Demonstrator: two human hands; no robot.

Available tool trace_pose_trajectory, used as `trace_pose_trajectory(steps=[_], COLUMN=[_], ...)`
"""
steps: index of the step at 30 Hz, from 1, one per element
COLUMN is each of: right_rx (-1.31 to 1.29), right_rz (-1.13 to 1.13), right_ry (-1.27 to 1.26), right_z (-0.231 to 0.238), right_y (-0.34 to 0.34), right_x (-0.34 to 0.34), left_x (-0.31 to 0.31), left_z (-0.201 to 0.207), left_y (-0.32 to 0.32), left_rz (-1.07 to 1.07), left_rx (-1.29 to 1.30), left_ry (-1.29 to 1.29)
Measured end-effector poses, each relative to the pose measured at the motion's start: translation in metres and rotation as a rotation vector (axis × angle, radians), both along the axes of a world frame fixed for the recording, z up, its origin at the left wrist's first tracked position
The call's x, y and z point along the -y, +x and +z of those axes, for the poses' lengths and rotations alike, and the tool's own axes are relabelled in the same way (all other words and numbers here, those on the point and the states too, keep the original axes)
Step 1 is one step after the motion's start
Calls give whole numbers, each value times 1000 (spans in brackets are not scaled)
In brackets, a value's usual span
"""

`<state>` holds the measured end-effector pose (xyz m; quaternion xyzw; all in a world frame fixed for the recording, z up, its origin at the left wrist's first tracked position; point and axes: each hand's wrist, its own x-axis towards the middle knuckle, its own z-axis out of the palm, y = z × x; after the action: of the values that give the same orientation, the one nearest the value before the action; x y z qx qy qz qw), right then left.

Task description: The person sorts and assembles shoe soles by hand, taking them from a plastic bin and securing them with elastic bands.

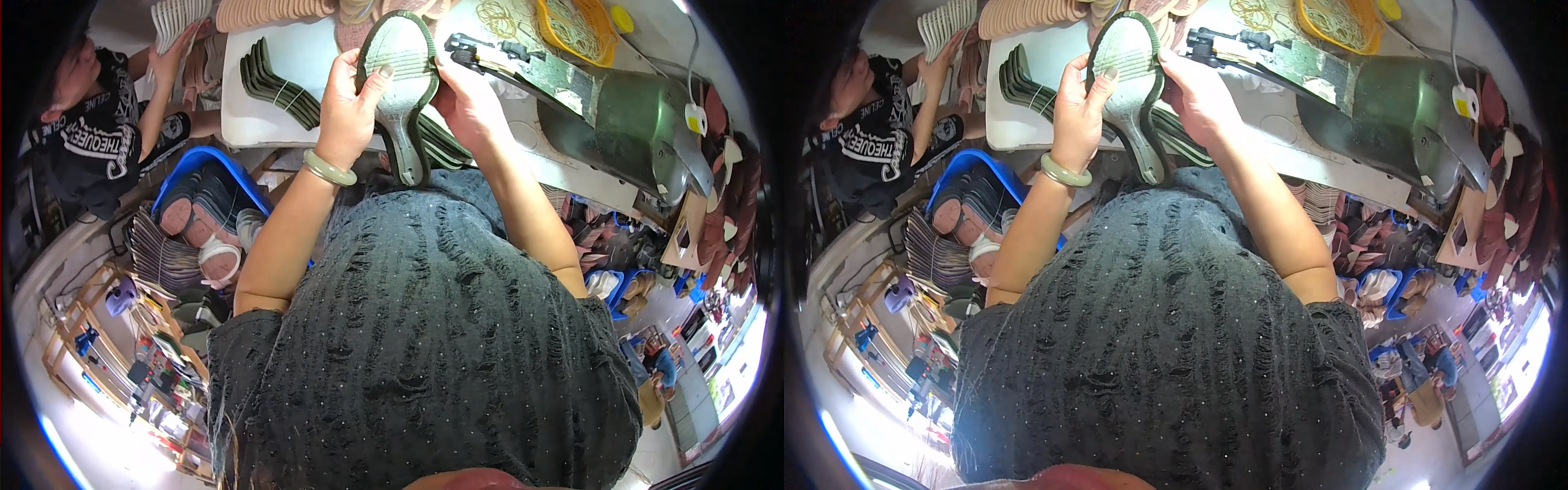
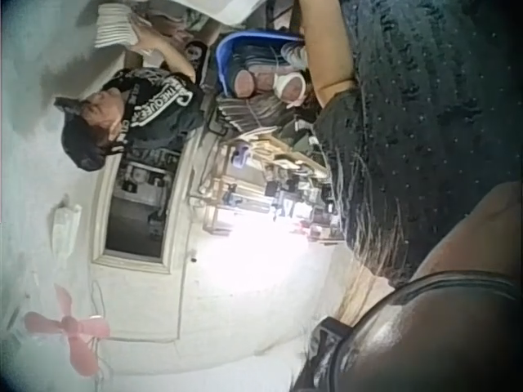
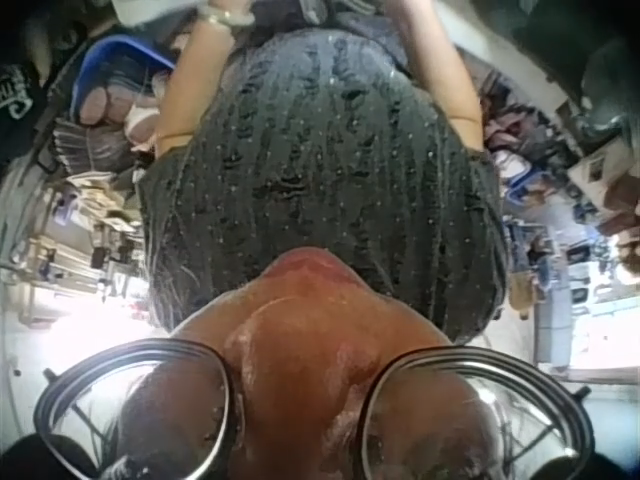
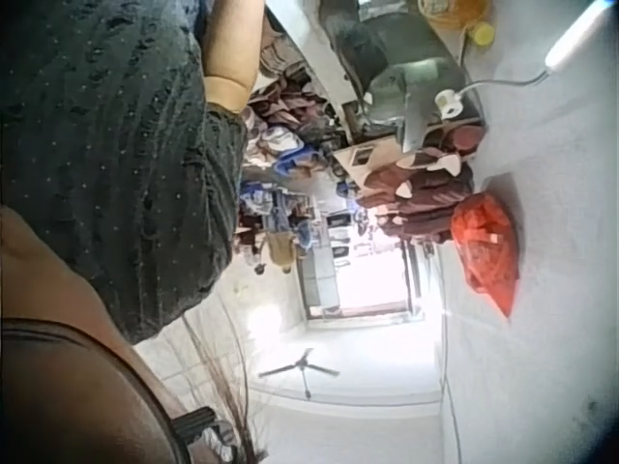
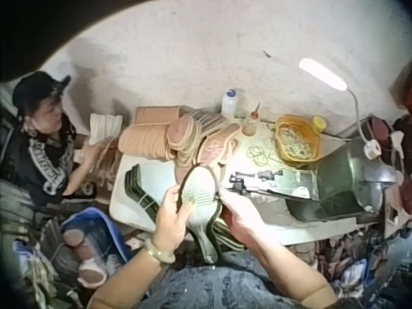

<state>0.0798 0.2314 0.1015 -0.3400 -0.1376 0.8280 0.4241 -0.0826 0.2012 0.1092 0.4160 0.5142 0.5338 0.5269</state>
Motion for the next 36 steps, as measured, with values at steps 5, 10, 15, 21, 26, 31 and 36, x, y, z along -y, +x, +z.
trace_pose_trajectory(steps=[5,10,15,21,26,31,36], right_rx=[1115,1144,331,520,388,404,273], right_rz=[116,264,315,85,-60,21,92], right_ry=[704,759,381,356,166,42,23], right_z=[11,10,12,-14,-43,-55,-67], right_y=[-23,-30,-25,-56,-49,-72,-126], right_x=[2,2,-1,3,-14,-25,-50], left_x=[15,25,36,41,40,4,24], left_z=[6,7,9,-5,-77,-97,-106], left_y=[-2,-12,-22,-26,-85,-89,-172], left_rz=[156,213,215,267,766,678,323], left_rx=[-308,-204,-49,-136,-235,-988,-1147], left_ry=[63,14,-26,-34,-112,-445,-279])
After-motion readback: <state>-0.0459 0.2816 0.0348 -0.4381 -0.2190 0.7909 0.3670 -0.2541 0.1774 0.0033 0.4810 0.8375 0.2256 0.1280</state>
